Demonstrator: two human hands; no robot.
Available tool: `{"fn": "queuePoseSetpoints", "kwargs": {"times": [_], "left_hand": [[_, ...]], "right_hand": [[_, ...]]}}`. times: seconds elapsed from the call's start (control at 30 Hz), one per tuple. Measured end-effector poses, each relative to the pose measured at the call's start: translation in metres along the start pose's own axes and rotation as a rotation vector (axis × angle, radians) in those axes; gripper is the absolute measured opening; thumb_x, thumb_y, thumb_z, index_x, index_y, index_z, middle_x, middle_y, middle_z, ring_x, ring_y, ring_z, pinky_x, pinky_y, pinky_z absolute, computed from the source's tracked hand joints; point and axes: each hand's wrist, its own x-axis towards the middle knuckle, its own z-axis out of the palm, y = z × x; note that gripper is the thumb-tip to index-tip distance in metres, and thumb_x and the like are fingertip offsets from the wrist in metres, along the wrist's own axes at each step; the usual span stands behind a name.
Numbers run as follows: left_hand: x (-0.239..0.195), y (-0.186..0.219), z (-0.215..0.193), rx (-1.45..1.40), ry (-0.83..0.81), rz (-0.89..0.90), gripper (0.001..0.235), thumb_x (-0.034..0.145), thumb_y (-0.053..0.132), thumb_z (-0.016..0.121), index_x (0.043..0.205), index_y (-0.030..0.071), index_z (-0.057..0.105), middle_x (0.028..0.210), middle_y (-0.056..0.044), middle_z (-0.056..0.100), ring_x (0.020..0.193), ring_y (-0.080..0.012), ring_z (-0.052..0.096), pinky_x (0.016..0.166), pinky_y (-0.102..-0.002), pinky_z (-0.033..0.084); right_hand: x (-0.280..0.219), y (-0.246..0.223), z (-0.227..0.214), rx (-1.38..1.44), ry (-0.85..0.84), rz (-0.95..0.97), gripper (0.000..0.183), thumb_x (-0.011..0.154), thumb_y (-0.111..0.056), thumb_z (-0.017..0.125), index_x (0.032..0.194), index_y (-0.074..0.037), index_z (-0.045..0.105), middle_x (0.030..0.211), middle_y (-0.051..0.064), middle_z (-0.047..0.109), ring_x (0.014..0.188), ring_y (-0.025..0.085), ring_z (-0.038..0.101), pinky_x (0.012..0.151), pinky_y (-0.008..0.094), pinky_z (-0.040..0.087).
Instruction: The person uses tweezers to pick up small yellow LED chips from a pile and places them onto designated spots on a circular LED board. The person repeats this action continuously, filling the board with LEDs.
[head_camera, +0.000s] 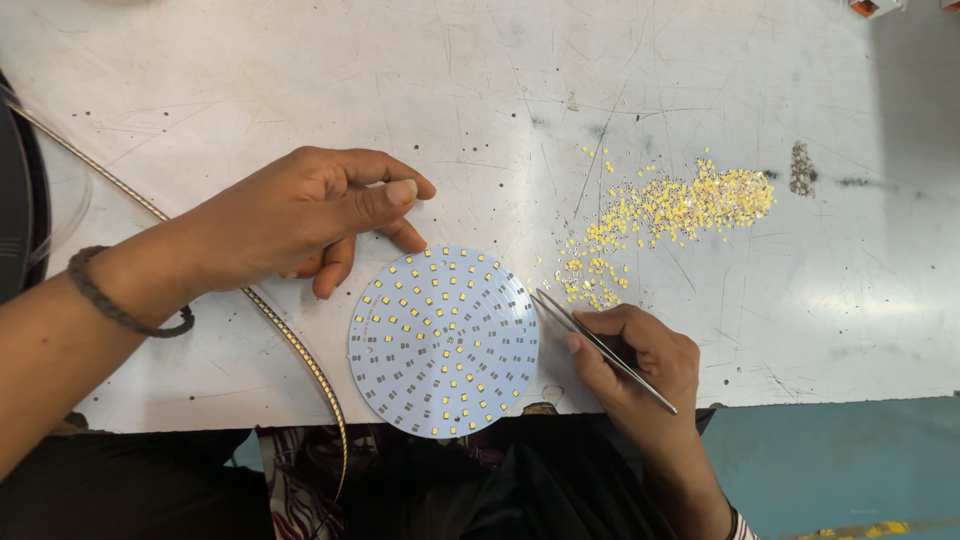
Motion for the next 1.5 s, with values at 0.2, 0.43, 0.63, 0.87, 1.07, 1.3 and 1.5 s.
{"fn": "queuePoseSetpoints", "kwargs": {"times": [0.2, 0.43, 0.63, 0.87, 1.07, 1.3, 1.5], "left_hand": [[-0.002, 0.006, 0.003, 0.024, 0.019, -0.014, 0.071, 0.08, 0.059, 0.048, 0.123, 0.004, 0.061, 0.088, -0.015, 0.079, 0.026, -0.0067, 0.054, 0.023, -0.018, 0.036], [-0.006, 0.013, 0.005, 0.109, 0.046, -0.017, 0.069, 0.084, 0.058, 0.052, 0.123, 0.002, 0.062, 0.09, -0.015, 0.08, 0.031, -0.0082, 0.052, 0.027, -0.021, 0.038], [-0.005, -0.002, 0.002, 0.081, 0.038, 0.024, 0.062, 0.086, 0.056, 0.052, 0.111, 0.002, 0.065, 0.089, -0.015, 0.079, 0.031, -0.0076, 0.053, 0.026, -0.021, 0.036], [-0.009, 0.001, 0.004, 0.074, 0.035, 0.064, 0.06, 0.088, 0.056, 0.052, 0.11, 0.002, 0.065, 0.087, -0.018, 0.079, 0.03, -0.0085, 0.054, 0.025, -0.02, 0.035], [-0.013, 0.007, 0.007, 0.106, 0.057, 0.065, 0.06, 0.087, 0.055, 0.053, 0.111, 0.002, 0.066, 0.086, -0.017, 0.079, 0.029, -0.0089, 0.053, 0.024, -0.021, 0.036], [-0.004, 0.01, 0.005, 0.117, 0.072, -0.006, 0.064, 0.081, 0.058, 0.055, 0.117, 0.005, 0.064, 0.087, -0.012, 0.08, 0.028, -0.0081, 0.051, 0.028, -0.021, 0.039], [-0.003, 0.007, 0.005, 0.113, 0.084, -0.094, 0.067, 0.08, 0.059, 0.053, 0.117, 0.005, 0.065, 0.088, -0.013, 0.08, 0.028, -0.0107, 0.05, 0.029, -0.022, 0.038]], "right_hand": [[-0.002, 0.002, 0.001, -0.003, -0.015, 0.0, 0.017, 0.079, -0.007, 0.078, 0.092, 0.001, 0.072, 0.071, 0.004, 0.071, 0.055, 0.004, 0.06, 0.052, 0.018, 0.044], [-0.017, -0.001, -0.005, 0.177, -0.011, 0.118, 0.013, 0.087, -0.007, 0.073, 0.097, 0.001, 0.07, 0.075, 0.003, 0.067, 0.063, 0.003, 0.054, 0.057, 0.019, 0.041], [-0.042, -0.011, 0.008, 0.026, -0.135, -0.164, 0.014, 0.077, -0.007, 0.076, 0.085, 0.0, 0.067, 0.071, 0.007, 0.066, 0.056, 0.011, 0.06, 0.053, 0.023, 0.045], [-0.03, -0.016, 0.016, 0.031, -0.147, -0.323, 0.014, 0.08, -0.006, 0.077, 0.085, 0.0, 0.065, 0.079, 0.008, 0.068, 0.063, 0.016, 0.065, 0.057, 0.025, 0.048], [-0.027, -0.023, 0.017, 0.016, -0.17, -0.304, 0.015, 0.079, -0.006, 0.078, 0.084, 0.001, 0.066, 0.075, 0.007, 0.068, 0.059, 0.015, 0.062, 0.054, 0.026, 0.045], [-0.007, -0.019, 0.002, -0.03, -0.025, -0.191, 0.015, 0.079, -0.008, 0.079, 0.088, -0.002, 0.069, 0.073, 0.005, 0.062, 0.06, 0.013, 0.055, 0.056, 0.025, 0.041], [0.01, -0.007, 0.001, -0.14, 0.066, -0.102, 0.016, 0.077, -0.009, 0.081, 0.088, -0.001, 0.071, 0.067, 0.005, 0.055, 0.058, 0.012, 0.049, 0.053, 0.026, 0.038]]}}
